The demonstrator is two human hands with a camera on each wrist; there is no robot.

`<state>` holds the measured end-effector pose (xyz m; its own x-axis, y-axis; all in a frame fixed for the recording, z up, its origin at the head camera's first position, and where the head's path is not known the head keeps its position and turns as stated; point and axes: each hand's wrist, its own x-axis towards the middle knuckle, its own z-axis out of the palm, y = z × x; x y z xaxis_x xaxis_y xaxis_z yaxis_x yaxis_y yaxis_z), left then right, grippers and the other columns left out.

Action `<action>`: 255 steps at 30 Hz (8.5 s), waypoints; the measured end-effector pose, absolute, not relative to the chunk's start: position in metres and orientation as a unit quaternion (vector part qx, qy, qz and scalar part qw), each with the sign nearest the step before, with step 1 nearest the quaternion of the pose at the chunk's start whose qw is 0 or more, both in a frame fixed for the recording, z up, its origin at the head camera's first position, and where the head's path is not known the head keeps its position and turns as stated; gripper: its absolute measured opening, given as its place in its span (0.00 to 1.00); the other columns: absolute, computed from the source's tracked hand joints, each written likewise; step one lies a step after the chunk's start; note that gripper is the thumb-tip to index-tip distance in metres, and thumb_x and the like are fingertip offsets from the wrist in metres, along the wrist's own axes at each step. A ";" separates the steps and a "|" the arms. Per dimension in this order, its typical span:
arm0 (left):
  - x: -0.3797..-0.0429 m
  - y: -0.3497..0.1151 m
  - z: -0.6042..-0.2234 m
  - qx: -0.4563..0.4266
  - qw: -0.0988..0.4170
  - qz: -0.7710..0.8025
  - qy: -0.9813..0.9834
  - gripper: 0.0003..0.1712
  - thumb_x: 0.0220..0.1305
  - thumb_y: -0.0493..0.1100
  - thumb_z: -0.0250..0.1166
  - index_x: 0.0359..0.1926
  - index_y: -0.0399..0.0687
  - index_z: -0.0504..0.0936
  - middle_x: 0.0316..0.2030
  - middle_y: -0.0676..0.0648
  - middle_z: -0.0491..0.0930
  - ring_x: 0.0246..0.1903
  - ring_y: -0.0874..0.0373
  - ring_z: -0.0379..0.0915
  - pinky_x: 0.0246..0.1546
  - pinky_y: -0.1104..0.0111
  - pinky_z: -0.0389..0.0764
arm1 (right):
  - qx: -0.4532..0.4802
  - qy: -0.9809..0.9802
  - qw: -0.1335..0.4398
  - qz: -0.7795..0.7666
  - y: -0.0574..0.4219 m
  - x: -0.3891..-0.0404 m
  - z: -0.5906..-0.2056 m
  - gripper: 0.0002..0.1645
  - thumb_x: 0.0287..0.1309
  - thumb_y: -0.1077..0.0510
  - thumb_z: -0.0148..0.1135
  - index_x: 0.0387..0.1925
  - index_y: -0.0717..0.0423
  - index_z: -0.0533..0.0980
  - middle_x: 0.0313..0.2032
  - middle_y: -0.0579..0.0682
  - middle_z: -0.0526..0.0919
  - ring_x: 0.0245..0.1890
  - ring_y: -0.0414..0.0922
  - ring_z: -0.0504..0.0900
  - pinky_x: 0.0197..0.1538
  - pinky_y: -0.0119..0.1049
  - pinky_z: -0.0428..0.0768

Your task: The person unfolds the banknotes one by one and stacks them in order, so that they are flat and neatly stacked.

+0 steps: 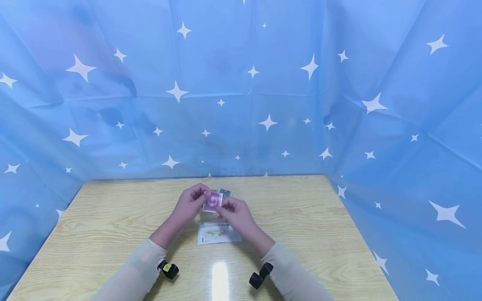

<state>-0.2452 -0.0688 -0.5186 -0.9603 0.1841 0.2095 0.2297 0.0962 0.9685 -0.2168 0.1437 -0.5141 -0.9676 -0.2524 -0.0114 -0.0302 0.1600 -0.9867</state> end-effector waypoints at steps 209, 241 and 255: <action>-0.213 -0.087 -0.536 -0.267 -0.077 -0.338 -0.899 0.10 0.69 0.34 0.75 0.48 0.51 0.91 0.38 0.57 0.79 0.40 0.59 0.77 0.46 0.61 0.82 | -0.192 0.939 -0.013 -0.286 0.184 -0.197 -0.542 0.05 0.71 0.58 0.76 0.41 0.45 0.86 0.33 0.36 0.78 0.32 0.36 0.75 0.37 0.33 0.78; -0.214 -0.086 -0.535 -0.265 -0.085 -0.334 -0.901 0.08 0.71 0.37 0.75 0.49 0.50 0.90 0.38 0.57 0.80 0.41 0.59 0.77 0.47 0.60 0.82 | -0.182 0.935 -0.016 -0.304 0.184 -0.196 -0.541 0.05 0.71 0.59 0.76 0.41 0.45 0.87 0.38 0.38 0.77 0.34 0.37 0.75 0.38 0.34 0.79; -0.240 -0.081 -0.514 -0.222 -0.064 -0.442 -0.867 0.08 0.77 0.37 0.70 0.53 0.43 0.88 0.41 0.54 0.83 0.42 0.58 0.79 0.45 0.62 0.85 | -0.148 0.911 -0.036 -0.383 0.184 -0.227 -0.527 0.03 0.72 0.60 0.74 0.39 0.50 0.86 0.36 0.42 0.79 0.31 0.39 0.77 0.36 0.35 0.80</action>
<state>-0.2397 -0.0809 -0.5137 -0.8934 0.4410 0.0857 0.3282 0.5103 0.7949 -0.2268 0.1838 -0.5268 -0.9538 -0.2419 0.1783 -0.2966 0.6624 -0.6879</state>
